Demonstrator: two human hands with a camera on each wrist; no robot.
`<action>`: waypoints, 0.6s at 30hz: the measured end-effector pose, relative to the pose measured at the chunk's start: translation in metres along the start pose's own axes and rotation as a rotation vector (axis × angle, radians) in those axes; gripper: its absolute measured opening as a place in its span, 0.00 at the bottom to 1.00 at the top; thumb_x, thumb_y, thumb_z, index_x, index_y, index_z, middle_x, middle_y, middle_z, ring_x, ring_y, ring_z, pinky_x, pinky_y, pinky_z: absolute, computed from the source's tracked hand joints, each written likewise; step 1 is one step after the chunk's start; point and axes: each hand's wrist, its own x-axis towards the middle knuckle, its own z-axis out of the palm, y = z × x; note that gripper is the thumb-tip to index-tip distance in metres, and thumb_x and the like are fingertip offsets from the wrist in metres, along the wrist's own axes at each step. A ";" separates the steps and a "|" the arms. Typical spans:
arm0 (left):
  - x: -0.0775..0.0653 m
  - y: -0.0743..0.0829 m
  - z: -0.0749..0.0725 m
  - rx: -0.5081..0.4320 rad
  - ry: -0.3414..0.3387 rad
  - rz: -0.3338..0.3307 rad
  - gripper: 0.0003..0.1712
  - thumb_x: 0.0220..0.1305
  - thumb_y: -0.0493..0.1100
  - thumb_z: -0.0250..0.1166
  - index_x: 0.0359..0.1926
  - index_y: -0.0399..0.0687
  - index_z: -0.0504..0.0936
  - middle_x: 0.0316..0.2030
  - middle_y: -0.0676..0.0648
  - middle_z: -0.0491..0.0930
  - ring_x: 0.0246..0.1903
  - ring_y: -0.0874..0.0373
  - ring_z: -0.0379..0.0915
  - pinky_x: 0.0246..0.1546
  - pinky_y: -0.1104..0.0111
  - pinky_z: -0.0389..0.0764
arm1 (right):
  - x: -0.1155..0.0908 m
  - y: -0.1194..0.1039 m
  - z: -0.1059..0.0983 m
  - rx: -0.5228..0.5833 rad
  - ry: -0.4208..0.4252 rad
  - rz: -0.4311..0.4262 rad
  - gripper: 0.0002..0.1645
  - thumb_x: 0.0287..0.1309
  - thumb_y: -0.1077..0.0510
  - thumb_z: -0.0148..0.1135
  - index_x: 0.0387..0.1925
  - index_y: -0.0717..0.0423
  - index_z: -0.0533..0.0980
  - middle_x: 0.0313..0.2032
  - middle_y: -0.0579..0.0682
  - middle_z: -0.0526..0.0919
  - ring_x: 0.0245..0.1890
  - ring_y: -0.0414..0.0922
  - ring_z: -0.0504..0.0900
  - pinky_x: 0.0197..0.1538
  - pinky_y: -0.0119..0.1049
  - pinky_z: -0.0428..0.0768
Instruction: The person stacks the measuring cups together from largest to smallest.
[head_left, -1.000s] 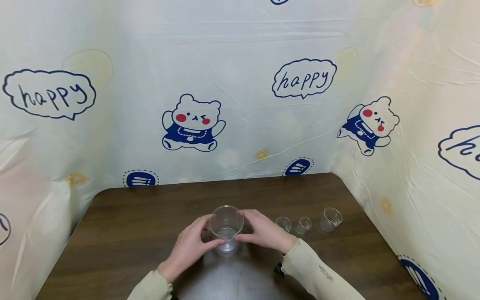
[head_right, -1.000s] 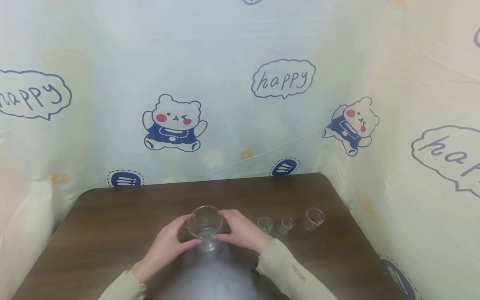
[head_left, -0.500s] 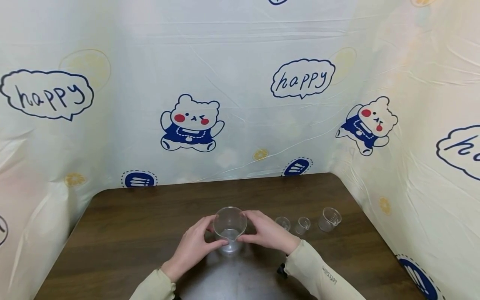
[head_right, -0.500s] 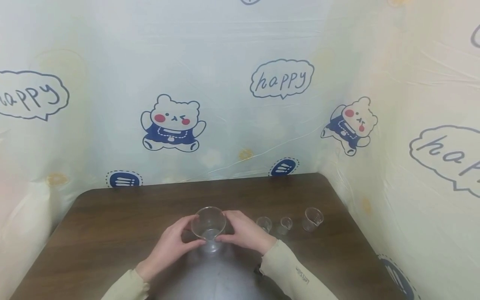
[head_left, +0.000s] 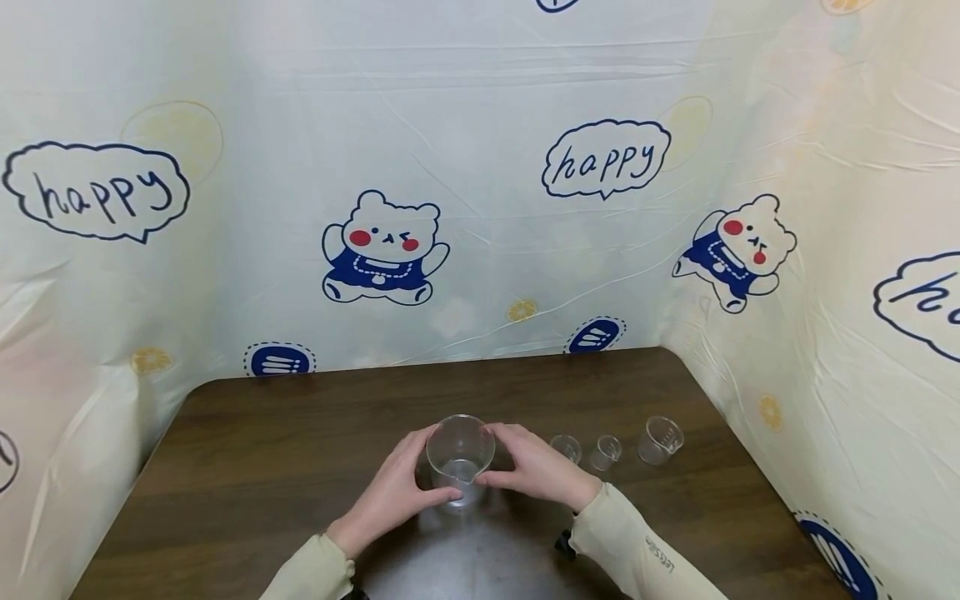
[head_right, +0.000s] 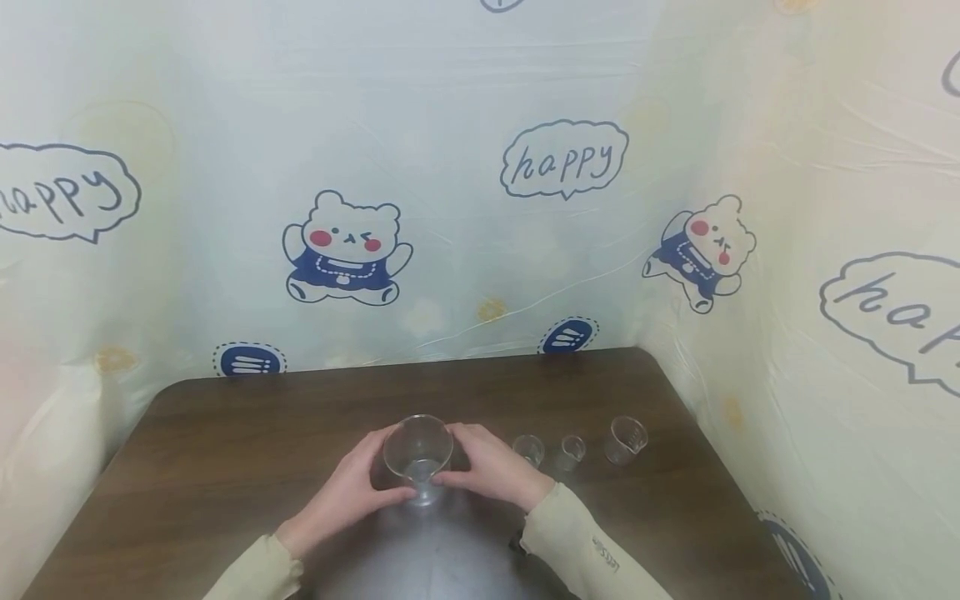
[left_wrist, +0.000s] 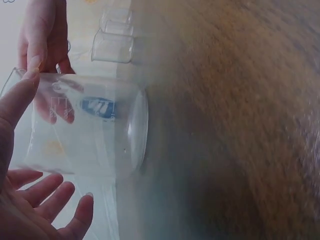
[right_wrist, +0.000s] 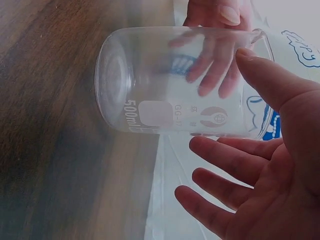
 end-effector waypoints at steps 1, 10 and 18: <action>0.000 0.000 0.001 -0.008 -0.005 -0.007 0.55 0.49 0.54 0.85 0.75 0.49 0.69 0.64 0.49 0.76 0.62 0.52 0.73 0.60 0.49 0.77 | 0.000 0.000 0.000 -0.001 0.001 -0.001 0.42 0.63 0.39 0.72 0.70 0.55 0.71 0.64 0.53 0.79 0.66 0.51 0.76 0.67 0.54 0.75; 0.001 -0.001 0.006 -0.037 -0.006 -0.028 0.56 0.48 0.50 0.86 0.75 0.49 0.67 0.65 0.46 0.76 0.65 0.49 0.73 0.62 0.48 0.75 | 0.000 0.001 0.002 0.011 -0.001 0.008 0.43 0.63 0.38 0.72 0.71 0.56 0.71 0.64 0.54 0.79 0.65 0.51 0.76 0.67 0.54 0.76; 0.001 0.001 0.010 -0.046 0.000 -0.024 0.56 0.48 0.50 0.86 0.75 0.46 0.66 0.66 0.43 0.76 0.65 0.47 0.73 0.63 0.47 0.75 | 0.000 0.001 0.002 0.006 -0.008 0.026 0.45 0.63 0.37 0.72 0.70 0.58 0.71 0.64 0.56 0.79 0.65 0.53 0.77 0.66 0.56 0.76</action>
